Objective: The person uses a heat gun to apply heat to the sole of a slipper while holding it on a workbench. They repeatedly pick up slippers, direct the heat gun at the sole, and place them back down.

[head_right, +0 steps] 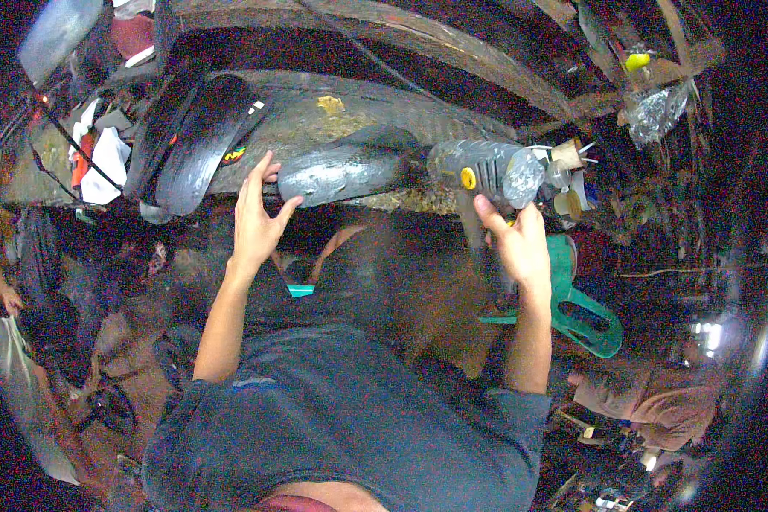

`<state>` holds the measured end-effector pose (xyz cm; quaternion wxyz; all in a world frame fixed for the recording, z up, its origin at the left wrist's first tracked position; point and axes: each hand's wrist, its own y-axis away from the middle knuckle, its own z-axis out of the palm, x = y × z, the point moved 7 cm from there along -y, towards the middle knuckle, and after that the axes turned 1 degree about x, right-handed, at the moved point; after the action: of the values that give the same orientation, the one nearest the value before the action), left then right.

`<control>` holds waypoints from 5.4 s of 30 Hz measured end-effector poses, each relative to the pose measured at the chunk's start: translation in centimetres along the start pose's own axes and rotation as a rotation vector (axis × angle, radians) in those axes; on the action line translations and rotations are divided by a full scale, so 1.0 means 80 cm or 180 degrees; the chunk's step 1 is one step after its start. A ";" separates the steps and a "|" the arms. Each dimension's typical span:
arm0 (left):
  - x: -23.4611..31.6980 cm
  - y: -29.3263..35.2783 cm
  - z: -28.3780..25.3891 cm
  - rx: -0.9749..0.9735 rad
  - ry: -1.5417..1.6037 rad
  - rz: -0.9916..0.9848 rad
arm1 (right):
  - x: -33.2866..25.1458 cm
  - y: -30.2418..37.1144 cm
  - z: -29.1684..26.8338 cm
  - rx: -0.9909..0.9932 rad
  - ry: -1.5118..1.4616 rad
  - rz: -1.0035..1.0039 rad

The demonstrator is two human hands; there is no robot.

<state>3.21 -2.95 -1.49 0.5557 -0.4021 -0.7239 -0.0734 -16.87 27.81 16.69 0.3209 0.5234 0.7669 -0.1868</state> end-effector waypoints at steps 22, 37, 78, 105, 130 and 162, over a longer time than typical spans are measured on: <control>-0.028 0.064 0.019 0.0195 0.3779 -0.2191 | -0.038 -0.015 0.053 -0.0661 -0.0777 -0.0017; -0.028 0.063 0.014 0.0167 0.4288 -0.2117 | -0.091 0.042 0.093 -0.1319 -0.0817 -0.0391; 0.073 -0.040 0.076 -0.1013 -0.1213 0.0986 | -0.039 0.036 0.046 -0.0480 -0.0656 -0.0133; 0.014 0.038 -0.059 -0.0413 0.4225 -0.1812 | 0.005 0.014 0.007 -0.0116 -0.0265 0.0052; 0.013 0.050 -0.065 -0.0143 0.3899 -0.1606 | -0.057 0.005 0.092 -0.1014 -0.0934 -0.0473; 0.059 -0.027 -0.006 -0.0189 0.2127 -0.0451 | 0.022 0.040 -0.004 0.0100 -0.0740 -0.0096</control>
<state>1.87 -2.26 3.48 0.7437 -0.3206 -0.5256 -0.2606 -14.44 30.40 15.86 0.3965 0.4915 0.7294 -0.2631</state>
